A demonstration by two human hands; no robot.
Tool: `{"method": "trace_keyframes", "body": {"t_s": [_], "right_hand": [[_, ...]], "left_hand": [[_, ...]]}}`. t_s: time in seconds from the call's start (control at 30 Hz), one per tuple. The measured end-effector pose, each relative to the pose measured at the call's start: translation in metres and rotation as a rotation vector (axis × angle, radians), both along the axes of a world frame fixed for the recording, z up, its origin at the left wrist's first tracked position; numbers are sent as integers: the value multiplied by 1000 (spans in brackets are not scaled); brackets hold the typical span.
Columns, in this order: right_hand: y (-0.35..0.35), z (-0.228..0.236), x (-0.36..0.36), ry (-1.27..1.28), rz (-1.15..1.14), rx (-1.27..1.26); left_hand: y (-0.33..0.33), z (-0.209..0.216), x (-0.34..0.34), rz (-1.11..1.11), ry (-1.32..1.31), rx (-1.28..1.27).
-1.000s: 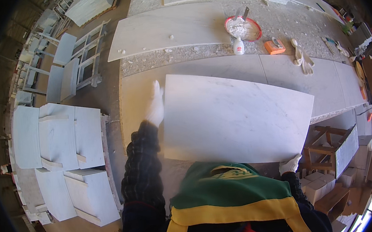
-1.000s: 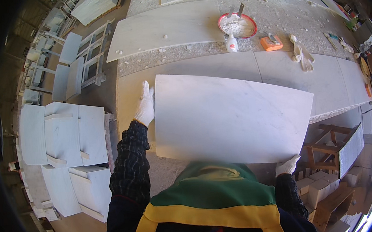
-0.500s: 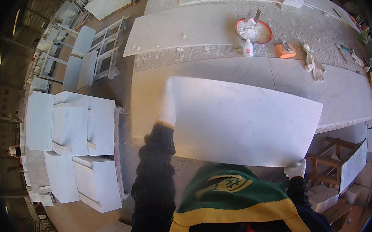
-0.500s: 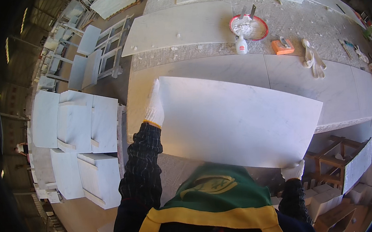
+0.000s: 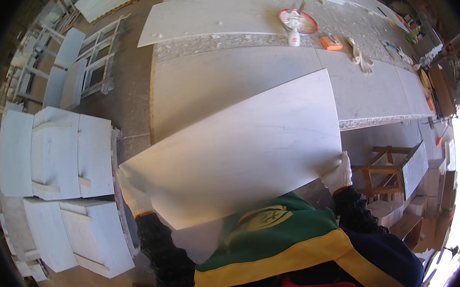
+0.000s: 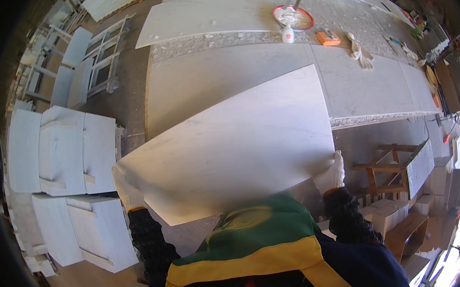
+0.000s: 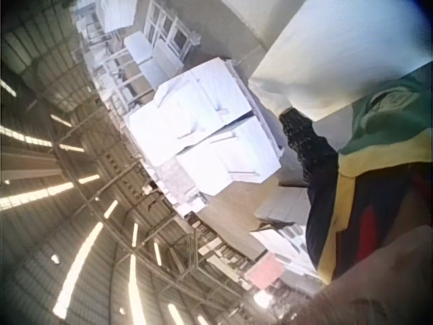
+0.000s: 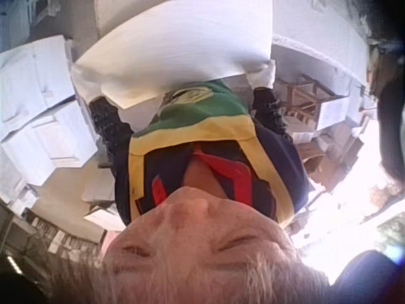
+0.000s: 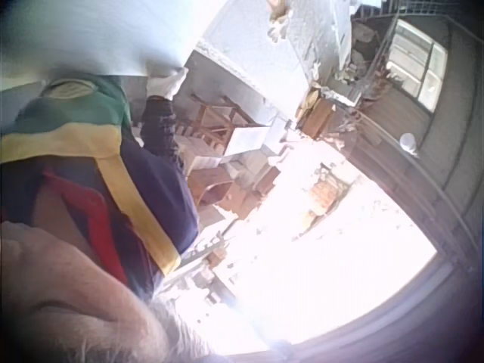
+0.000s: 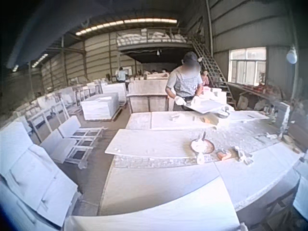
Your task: The person scrapes a white stone slab with a metal scraper, then applies a white paste from a bowl and rubs it into the surface with gloved hands. The person lifts the slab, carries it to a stack, and places it on top. They repeat the process with another slab.
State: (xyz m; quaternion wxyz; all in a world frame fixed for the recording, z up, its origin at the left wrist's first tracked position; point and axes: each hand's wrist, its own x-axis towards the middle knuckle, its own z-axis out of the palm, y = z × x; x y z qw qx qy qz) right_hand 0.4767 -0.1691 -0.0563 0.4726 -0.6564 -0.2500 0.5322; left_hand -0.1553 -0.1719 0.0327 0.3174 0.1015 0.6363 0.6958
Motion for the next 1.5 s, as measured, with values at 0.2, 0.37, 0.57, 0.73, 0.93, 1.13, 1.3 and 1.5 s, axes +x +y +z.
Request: {"method": "trace_keyframes", "body": {"t_s": [0.2,0.37,0.57,0.73,0.93,1.13,1.3,1.5], "right_hand": [[38,81,-177,250,433,145],[48,100,-313,-58,911,241],[50,94,-436,508,1050,56],[52,83,-496,301,1431,214],[52,77,-578,761,1201,-324],[70,69,-668,687,1198,-436],[100,81,-746,794,1344,-438],[98,109,-831,463,1316,-552]], "left_hand": [[-213,-65,-80,471,-135,-39],[-372,-98,-79,721,-178,10],[-483,-112,-45,1041,-294,48],[-522,-107,-16,1202,-343,139],[-536,-102,-26,1337,-330,116],[-520,-85,-62,1369,-137,198],[-485,-33,-84,1519,-90,102],[-460,26,-81,1668,-93,43]]}}
